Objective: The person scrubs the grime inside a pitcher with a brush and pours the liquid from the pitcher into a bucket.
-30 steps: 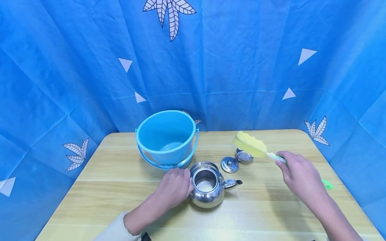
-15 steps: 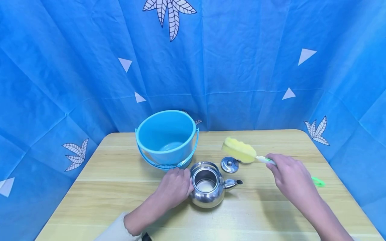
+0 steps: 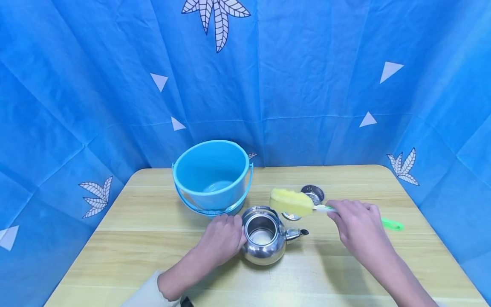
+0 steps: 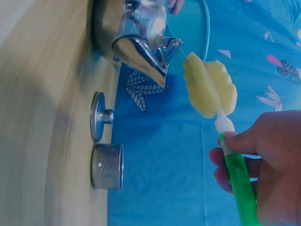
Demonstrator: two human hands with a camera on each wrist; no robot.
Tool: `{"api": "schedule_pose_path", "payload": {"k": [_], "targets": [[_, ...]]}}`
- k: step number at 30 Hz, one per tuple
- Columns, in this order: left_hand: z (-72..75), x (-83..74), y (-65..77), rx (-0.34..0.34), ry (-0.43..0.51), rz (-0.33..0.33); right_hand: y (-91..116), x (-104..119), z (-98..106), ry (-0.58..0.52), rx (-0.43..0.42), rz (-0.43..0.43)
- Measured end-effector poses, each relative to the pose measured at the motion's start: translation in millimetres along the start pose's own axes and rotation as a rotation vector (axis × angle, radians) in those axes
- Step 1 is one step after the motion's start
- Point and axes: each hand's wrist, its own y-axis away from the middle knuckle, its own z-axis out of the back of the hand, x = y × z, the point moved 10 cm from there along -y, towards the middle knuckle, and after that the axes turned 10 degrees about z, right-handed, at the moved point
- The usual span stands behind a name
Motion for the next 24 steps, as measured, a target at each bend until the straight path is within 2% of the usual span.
{"api": "schedule_pose_path", "payload": {"k": [5,14,20,24], "targets": [[0.0,-0.2,-0.4,0.002,-0.008,-0.001,-2,12,1,-0.006,-0.052,0.075],[-2.4,-1.1,-0.9,0.029,-0.006,0.000,-10,32,3,0.004,-0.096,0.182],[-1.5,-0.9,-0.6,0.010,0.005,0.009,-15,43,4,0.021,-0.089,0.228],[-3.1,-1.2,-0.7,0.035,-0.004,0.009,-18,49,6,0.044,-0.085,0.255]]}}
